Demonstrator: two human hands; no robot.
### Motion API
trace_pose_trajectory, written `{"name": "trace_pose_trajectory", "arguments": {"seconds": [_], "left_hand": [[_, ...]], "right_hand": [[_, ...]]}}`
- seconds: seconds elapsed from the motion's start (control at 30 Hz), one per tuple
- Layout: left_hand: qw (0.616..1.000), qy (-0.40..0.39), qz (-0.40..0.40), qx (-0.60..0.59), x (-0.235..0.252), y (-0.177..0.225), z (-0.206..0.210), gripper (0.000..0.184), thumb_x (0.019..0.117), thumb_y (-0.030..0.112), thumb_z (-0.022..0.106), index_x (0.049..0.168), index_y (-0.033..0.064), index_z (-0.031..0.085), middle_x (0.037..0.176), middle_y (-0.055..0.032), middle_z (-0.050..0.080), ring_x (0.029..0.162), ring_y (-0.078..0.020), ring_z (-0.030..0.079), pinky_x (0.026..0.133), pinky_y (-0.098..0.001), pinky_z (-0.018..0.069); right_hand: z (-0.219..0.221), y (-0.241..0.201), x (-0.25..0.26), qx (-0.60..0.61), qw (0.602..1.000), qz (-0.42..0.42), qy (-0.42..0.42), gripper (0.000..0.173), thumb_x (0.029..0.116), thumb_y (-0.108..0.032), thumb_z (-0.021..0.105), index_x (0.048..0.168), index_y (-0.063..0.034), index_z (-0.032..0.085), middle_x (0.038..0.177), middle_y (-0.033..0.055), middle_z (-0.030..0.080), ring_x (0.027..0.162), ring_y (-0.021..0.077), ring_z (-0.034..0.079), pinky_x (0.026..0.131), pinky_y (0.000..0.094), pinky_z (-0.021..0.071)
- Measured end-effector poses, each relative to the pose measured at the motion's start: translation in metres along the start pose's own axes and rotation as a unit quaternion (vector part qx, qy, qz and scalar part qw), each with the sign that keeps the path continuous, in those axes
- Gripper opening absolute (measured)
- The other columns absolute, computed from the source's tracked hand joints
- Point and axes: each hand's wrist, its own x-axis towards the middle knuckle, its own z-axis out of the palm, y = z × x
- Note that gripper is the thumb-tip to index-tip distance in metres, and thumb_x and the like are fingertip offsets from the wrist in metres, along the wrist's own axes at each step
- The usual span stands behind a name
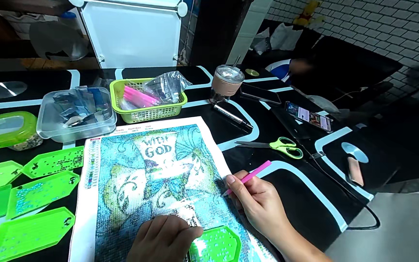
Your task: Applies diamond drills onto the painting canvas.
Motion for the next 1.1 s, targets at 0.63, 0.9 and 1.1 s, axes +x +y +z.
{"name": "trace_pose_trajectory", "arguments": {"seconds": [0.63, 0.9, 1.1], "left_hand": [[1.0, 0.01, 0.011, -0.001, 0.0, -0.003, 0.002, 0.045, 0.0841, 0.047, 0.078, 0.118, 0.0175, 0.076, 0.104, -0.0073, 0.073, 0.099, -0.0289, 0.065, 0.084, -0.0467, 0.0483], [0.999, 0.03, 0.008, 0.007, 0.0, -0.002, 0.006, 0.043, 0.0809, 0.045, 0.08, 0.113, 0.0168, 0.078, 0.102, -0.008, 0.073, 0.097, -0.0291, 0.067, 0.082, -0.0466, 0.0498], [1.0, 0.026, 0.004, 0.011, 0.001, 0.0, 0.005, 0.042, 0.0805, 0.044, 0.08, 0.112, 0.0166, 0.078, 0.102, -0.0073, 0.073, 0.097, -0.0286, 0.066, 0.083, -0.0454, 0.0491]], "right_hand": [[0.013, -0.026, -0.02, 0.145, 0.985, -0.023, -0.088, 0.026, 0.1077, -0.022, 0.055, 0.091, -0.0072, 0.067, 0.076, -0.0044, 0.067, 0.064, -0.0027, 0.062, 0.057, 0.0149, 0.052], [0.024, -0.034, -0.027, 0.033, 0.988, -0.088, -0.12, 0.027, 0.1058, -0.015, 0.057, 0.087, 0.0027, 0.066, 0.072, 0.0087, 0.065, 0.066, 0.0052, 0.061, 0.062, 0.0178, 0.0502], [0.025, -0.033, -0.028, 0.022, 0.987, -0.099, -0.125, 0.027, 0.1059, -0.016, 0.057, 0.088, 0.0019, 0.066, 0.074, 0.0087, 0.065, 0.067, 0.0052, 0.061, 0.062, 0.0175, 0.0504]]}}
